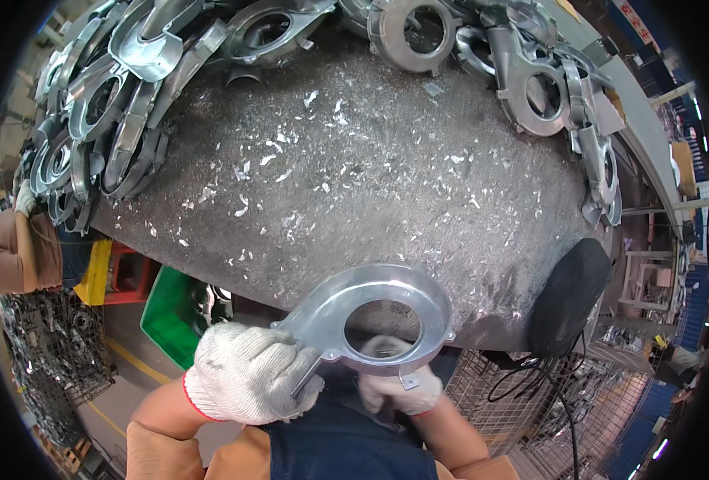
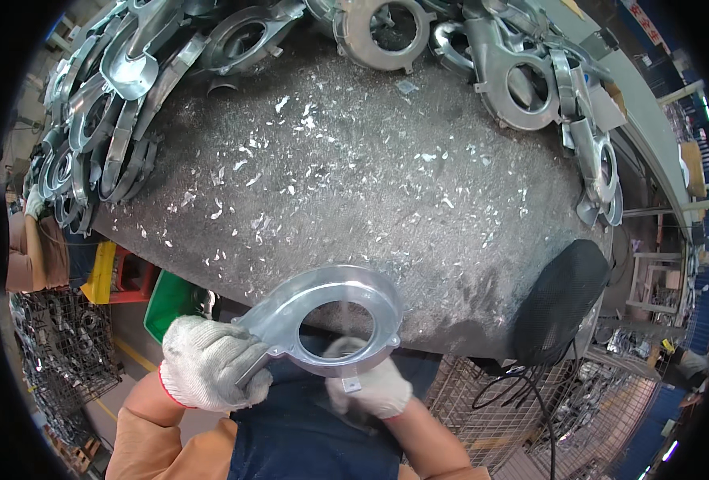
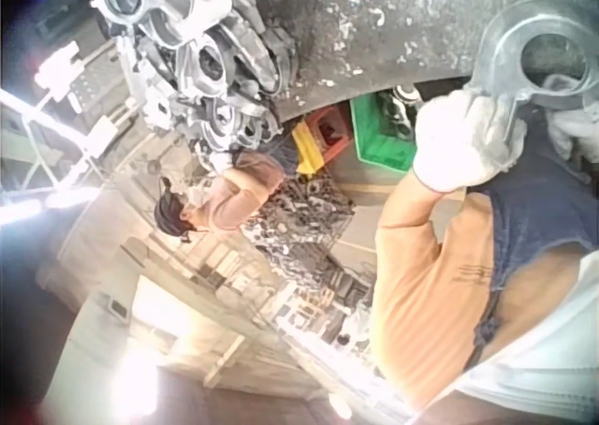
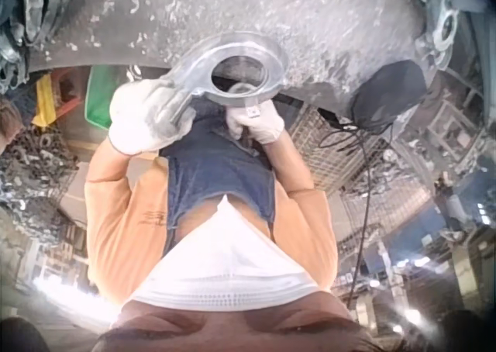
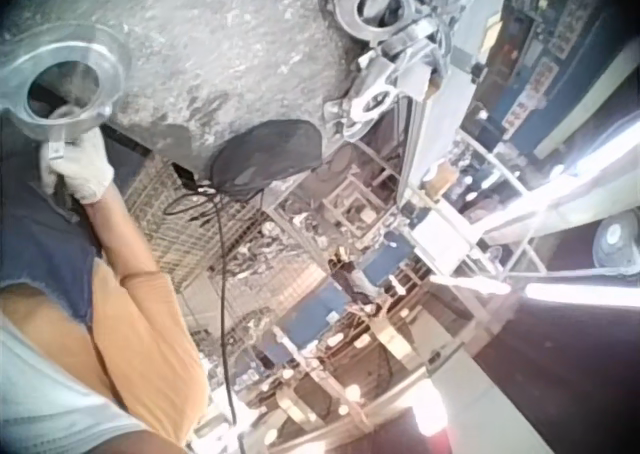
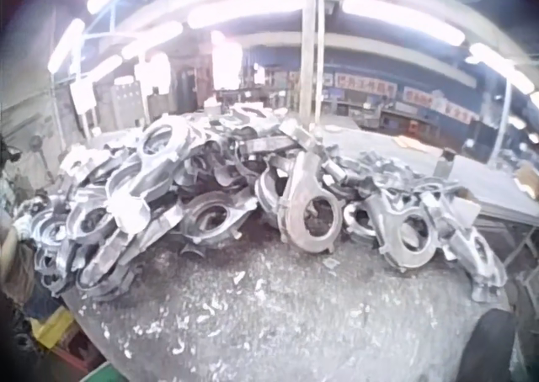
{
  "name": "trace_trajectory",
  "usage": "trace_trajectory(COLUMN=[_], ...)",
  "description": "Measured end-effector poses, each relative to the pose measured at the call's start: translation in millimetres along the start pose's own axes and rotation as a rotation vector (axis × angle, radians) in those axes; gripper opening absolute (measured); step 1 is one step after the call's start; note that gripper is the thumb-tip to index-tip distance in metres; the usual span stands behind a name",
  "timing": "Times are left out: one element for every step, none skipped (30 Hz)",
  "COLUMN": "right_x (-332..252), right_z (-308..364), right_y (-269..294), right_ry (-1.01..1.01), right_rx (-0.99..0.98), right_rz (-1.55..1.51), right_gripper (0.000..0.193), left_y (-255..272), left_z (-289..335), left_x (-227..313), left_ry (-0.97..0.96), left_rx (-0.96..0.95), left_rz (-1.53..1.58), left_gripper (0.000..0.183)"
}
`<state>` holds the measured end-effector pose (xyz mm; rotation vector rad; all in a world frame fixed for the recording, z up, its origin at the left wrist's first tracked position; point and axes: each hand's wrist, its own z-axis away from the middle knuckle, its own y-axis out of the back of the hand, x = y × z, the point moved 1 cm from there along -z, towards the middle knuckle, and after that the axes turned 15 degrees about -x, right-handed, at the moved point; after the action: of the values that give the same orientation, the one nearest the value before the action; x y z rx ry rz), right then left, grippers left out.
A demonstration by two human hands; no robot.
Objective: The person deburrs metal parts by scraping along their edges with a handheld deburring tool while rotating each piece.
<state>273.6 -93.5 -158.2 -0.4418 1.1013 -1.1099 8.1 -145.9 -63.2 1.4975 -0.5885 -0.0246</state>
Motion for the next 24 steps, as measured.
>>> trace_trajectory(right_x=[-1,-9,-15,-22,-26,-15,-4,-1,-1,1,7,10,16,22,23,3,0,-8,-16,0,7,3,0,-4], right_z=[-9,-16,-19,-19,-17,-9,3,13,21,25,25,10,7,3,-6,-10,-12,-6,-1,5,11,19,23,18], right_y=[-4,-12,-20,-26,-27,-23,-20,-14,-7,1,12,19,18,18,17,1,-7,-19,-30,-22,-9,-4,0,6], right_ry=[-0.059,-0.136,-0.137,-0.195,-0.254,-0.226,-0.09,-0.035,0.021,0.084,0.148,0.268,0.279,0.214,0.145,-0.131,-0.18,-0.178,-0.179,-0.013,-0.009,0.042,0.093,0.198], right_rx=[0.002,-0.027,-0.029,-0.081,-0.132,-0.169,-0.173,-0.192,-0.212,-0.189,-0.166,-0.329,-0.325,-0.211,-0.105,-0.028,-0.108,-0.117,-0.128,-0.191,-0.191,-0.141,-0.088,-0.158], right_rz=[0.021,0.073,0.084,0.2,0.315,0.346,0.171,0.132,0.091,-0.009,-0.11,-0.219,-0.215,-0.154,-0.096,0.11,0.099,0.203,0.309,0.197,0.204,0.12,0.036,0.037], right_gripper=[0.031,0.029,0.029,0.029,0.029,0.029,0.023,0.018,0.014,0.012,0.009,0.014,0.014,0.021,0.029,0.046,0.05,0.049,0.048,0.038,0.038,0.034,0.03,0.024], left_y=[-1,-2,-2,-3,-2,-2,-2,-1,1,3,3,5,6,5,1,0,0,1,1,3,4,4,5,5], left_z=[-1,0,2,0,-2,-4,-7,-4,-2,-2,-3,-6,-8,-9,-7,-6,-6,-4,-4,-4,-3,-2,-4,-8], left_x=[-1,1,3,7,10,12,10,9,8,10,12,11,11,12,13,15,16,16,15,13,10,9,10,12], left_ry=[-0.007,-0.008,-0.01,-0.015,-0.013,-0.01,-0.017,-0.004,0.008,0.006,0.007,-0.007,-0.023,-0.037,-0.019,-0.008,-0.018,-0.01,0.004,0.0,-0.011,-0.023,-0.028,-0.045], left_rx=[0.017,0.022,0.027,0.036,0.017,-0.002,0.014,0.023,0.031,0.012,0.014,0.004,-0.007,-0.005,0.007,0.021,0.023,-0.004,-0.03,-0.023,-0.004,0.009,0.01,0.005], left_rz=[0.003,-0.005,-0.013,-0.017,-0.053,-0.088,-0.085,-0.077,-0.069,-0.062,-0.059,-0.07,-0.082,-0.085,-0.081,-0.07,-0.076,-0.102,-0.127,-0.132,-0.112,-0.088,-0.087,-0.088], left_gripper=[0.029,0.029,0.028,0.028,0.028,0.028,0.028,0.028,0.028,0.028,0.028,0.028,0.028,0.028,0.027,0.027,0.027,0.025,0.024,0.024,0.023,0.022,0.022,0.022])
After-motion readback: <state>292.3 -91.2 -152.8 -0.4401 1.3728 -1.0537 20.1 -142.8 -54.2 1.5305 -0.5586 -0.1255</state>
